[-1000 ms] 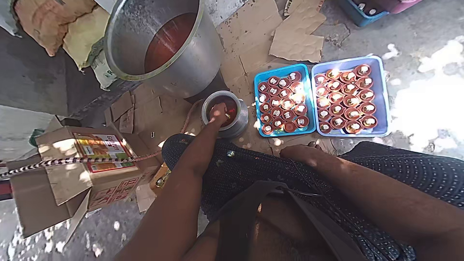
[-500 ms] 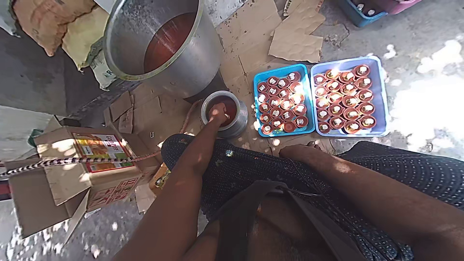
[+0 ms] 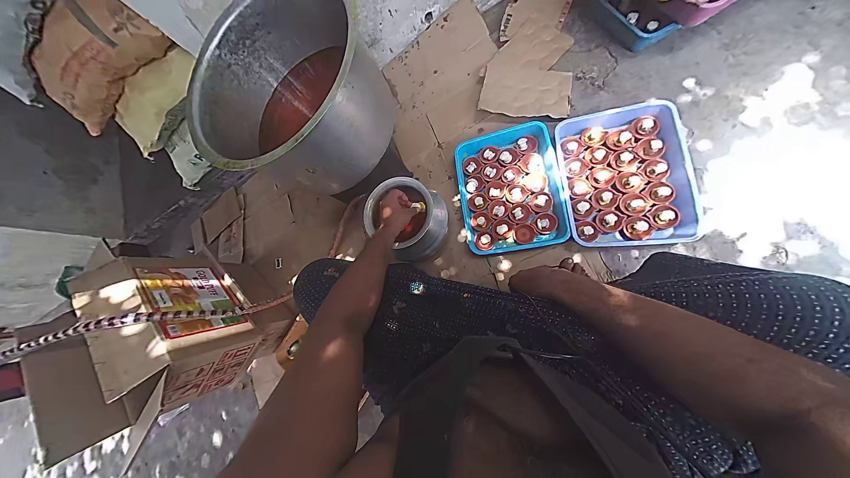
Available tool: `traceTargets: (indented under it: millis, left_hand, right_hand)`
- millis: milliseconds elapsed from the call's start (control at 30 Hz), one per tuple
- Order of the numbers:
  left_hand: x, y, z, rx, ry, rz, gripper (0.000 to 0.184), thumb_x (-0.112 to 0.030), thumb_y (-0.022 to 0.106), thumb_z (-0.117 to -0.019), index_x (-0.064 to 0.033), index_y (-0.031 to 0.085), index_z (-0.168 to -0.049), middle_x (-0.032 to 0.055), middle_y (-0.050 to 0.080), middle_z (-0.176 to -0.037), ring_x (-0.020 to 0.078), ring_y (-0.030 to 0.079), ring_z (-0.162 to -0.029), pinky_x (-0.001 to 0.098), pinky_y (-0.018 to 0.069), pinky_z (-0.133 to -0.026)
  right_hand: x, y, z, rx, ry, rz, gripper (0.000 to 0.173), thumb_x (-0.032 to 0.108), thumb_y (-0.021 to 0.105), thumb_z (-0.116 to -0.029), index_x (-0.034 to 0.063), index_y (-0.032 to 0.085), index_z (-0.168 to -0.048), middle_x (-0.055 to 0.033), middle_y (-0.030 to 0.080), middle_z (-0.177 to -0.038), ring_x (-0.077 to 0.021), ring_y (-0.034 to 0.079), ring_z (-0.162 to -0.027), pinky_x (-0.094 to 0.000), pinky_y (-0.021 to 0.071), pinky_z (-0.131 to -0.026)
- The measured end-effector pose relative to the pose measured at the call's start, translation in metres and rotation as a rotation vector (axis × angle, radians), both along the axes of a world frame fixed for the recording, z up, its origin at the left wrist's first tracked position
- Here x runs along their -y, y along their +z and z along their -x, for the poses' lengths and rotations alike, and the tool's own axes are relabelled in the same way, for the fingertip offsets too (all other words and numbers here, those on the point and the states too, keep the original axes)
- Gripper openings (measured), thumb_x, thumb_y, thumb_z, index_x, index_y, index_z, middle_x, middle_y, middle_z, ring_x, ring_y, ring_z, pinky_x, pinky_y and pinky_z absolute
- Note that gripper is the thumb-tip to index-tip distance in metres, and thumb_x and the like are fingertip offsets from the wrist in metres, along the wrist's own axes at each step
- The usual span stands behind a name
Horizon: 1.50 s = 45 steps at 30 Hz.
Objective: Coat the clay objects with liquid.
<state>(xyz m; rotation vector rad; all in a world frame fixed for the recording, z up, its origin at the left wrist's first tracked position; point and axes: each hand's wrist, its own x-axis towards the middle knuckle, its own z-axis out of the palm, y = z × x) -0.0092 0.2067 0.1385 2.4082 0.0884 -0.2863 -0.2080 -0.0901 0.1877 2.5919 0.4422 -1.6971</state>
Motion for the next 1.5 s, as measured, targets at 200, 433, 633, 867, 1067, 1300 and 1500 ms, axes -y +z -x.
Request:
traceTargets:
  millis: [200,433,633,867,1067,1300,1500]
  left_hand:
    - [0.011,0.003,0.008,-0.074,0.057,0.131,0.048,-0.009,0.089,-0.0754,0.0012,0.06,-0.113,0.0142,0.075,-0.105,0.0243,0.073,-0.099,0.0466,0.0597,-0.091]
    - [0.064,0.013,0.014,-0.067,-0.093,0.311,0.037,-0.005,0.083,-0.0835,0.0004,0.06,-0.112,0.0104,0.07,-0.102,0.0154,0.068,-0.085,0.0357,0.0595,-0.076]
    - [0.164,-0.054,0.016,-0.144,-0.432,0.239,0.037,-0.008,0.08,-0.0857,0.0052,0.062,-0.115,0.0173,0.071,-0.104,0.0228,0.071,-0.089,0.0424,0.0604,-0.085]
    - [0.251,-0.121,0.031,-0.08,-0.716,-0.148,0.028,-0.023,0.079,-0.0841,-0.0047,0.073,-0.104,0.0132,0.073,-0.096,0.0288,0.071,-0.093,0.0536,0.0577,-0.088]
    - [0.288,-0.13,0.044,-0.233,-0.775,-0.397,0.027,-0.024,0.072,-0.0926,-0.005,0.074,-0.111,0.0183,0.072,-0.115,0.0354,0.068,-0.114,0.0583,0.0533,-0.1]
    - [0.292,-0.151,0.046,-0.236,-0.826,-0.467,0.028,-0.025,0.069,-0.0941,-0.007,0.074,-0.115,0.0185,0.072,-0.12,0.0371,0.067,-0.117,0.0616,0.0532,-0.1]
    - [0.296,-0.154,0.051,-0.203,-0.858,-0.55,0.026,-0.026,0.061,-0.0979,-0.0085,0.075,-0.111,0.0153,0.072,-0.123,0.0348,0.068,-0.117,0.0626,0.0545,-0.097]
  right_hand:
    - [0.009,0.021,0.006,-0.009,-0.086,-0.084,0.029,0.015,0.045,-0.1089,-0.0047,0.064,-0.119,-0.0295,0.066,-0.122,-0.0493,0.064,-0.116,-0.071,0.0485,-0.093]
    - [0.019,-0.011,0.017,0.072,-0.15,-0.156,0.027,0.02,0.055,-0.1048,-0.0031,0.068,-0.105,-0.0264,0.069,-0.105,-0.0467,0.068,-0.101,-0.0696,0.0505,-0.083]
    - [0.027,-0.006,0.015,0.012,-0.147,-0.153,0.028,0.018,0.052,-0.1064,-0.005,0.067,-0.11,-0.0275,0.068,-0.11,-0.0465,0.066,-0.106,-0.0675,0.05,-0.086]
    - [0.038,-0.007,0.002,-0.105,-0.142,-0.144,0.023,0.014,0.056,-0.1042,-0.0017,0.065,-0.117,-0.0242,0.068,-0.114,-0.0422,0.066,-0.11,-0.0633,0.051,-0.089]
    - [0.049,-0.015,0.002,-0.122,-0.159,-0.19,0.021,0.007,0.052,-0.1041,-0.0044,0.062,-0.119,-0.0272,0.066,-0.114,-0.0456,0.066,-0.109,-0.065,0.0526,-0.086]
    - [0.053,-0.022,-0.003,-0.15,-0.183,-0.219,0.023,0.01,0.054,-0.1038,-0.0043,0.064,-0.118,-0.0284,0.066,-0.115,-0.048,0.065,-0.109,-0.0682,0.051,-0.087]
    - [0.051,-0.024,-0.003,-0.165,-0.182,-0.21,0.023,0.013,0.055,-0.1041,-0.0033,0.065,-0.117,-0.0275,0.067,-0.113,-0.0474,0.066,-0.107,-0.0681,0.0515,-0.085]
